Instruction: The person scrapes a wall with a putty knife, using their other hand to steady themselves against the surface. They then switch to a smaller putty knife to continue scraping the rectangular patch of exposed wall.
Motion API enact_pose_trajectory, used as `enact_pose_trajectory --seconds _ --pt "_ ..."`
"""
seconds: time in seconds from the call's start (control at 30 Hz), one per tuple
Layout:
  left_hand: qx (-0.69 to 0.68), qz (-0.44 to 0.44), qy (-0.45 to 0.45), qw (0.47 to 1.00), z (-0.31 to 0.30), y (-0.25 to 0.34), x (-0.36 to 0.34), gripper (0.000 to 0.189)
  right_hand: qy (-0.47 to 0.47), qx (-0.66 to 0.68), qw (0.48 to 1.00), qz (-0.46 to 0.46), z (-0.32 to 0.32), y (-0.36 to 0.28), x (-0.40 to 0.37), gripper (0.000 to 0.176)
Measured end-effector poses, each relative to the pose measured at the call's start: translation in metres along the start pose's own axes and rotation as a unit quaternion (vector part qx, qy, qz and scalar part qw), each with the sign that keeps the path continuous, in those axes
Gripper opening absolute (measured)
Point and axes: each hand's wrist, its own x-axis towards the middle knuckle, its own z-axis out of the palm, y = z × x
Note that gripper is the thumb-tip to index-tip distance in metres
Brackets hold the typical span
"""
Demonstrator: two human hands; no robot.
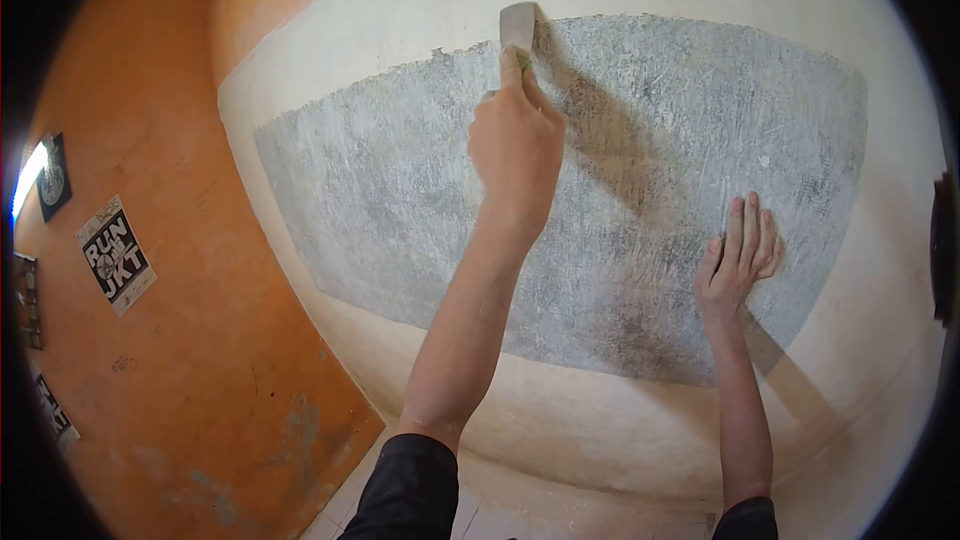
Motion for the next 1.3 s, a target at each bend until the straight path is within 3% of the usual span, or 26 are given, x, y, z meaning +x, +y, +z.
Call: enact_pose_trajectory --seconds 0.17,0.27,0.4,0.6,0.67,0.77,1.0,1.1,1.17,1.2,1.3 --pt "0.029 -0.028 -0.146 0.988 -0.033 0.005 -0.043 0.037 -0.010 0.005 1.000 0.006 0.000 -0.001 -0.001 0.049" --pt "-0.028 0.003 -0.099 0.995 -0.036 -0.002 -0.041 0.037 -0.010 0.004 1.000 0.005 0.000 -0.001 0.000 0.049" --pt "-0.041 -0.026 -0.092 0.995 -0.031 0.000 -0.019 0.037 -0.013 0.004 1.000 0.002 -0.001 -0.001 0.000 0.049" --pt "-0.030 -0.051 -0.092 0.994 -0.042 -0.011 -0.029 0.036 -0.009 0.012 1.000 0.000 -0.001 0.000 0.000 0.049" --pt "-0.030 -0.081 -0.133 0.987 -0.047 -0.013 -0.031 0.035 -0.022 0.003 1.000 0.003 -0.002 -0.002 0.002 0.049" --pt "-0.030 -0.035 -0.069 0.997 -0.036 -0.010 -0.006 0.034 -0.013 -0.003 1.000 -0.006 0.002 -0.001 0.001 0.049" --pt "0.006 -0.058 -0.107 0.993 -0.044 -0.017 -0.013 0.031 -0.018 -0.031 0.999 0.001 -0.001 -0.002 0.000 0.048" --pt "0.016 -0.028 -0.065 0.997 -0.049 -0.017 0.009 0.030 -0.025 -0.037 0.999 -0.001 0.000 -0.007 0.005 0.048" --pt "0.032 -0.042 -0.123 0.991 -0.053 -0.020 0.003 0.029 -0.010 -0.033 0.999 -0.003 0.001 -0.007 0.003 0.048" --pt "0.024 -0.005 -0.091 0.996 -0.043 -0.032 -0.008 0.030 -0.011 -0.035 0.999 -0.007 0.001 -0.008 0.002 0.048" --pt "0.009 -0.003 -0.073 0.997 -0.028 -0.033 0.017 0.030 -0.006 -0.041 0.999 -0.004 0.001 -0.007 0.005 0.048"
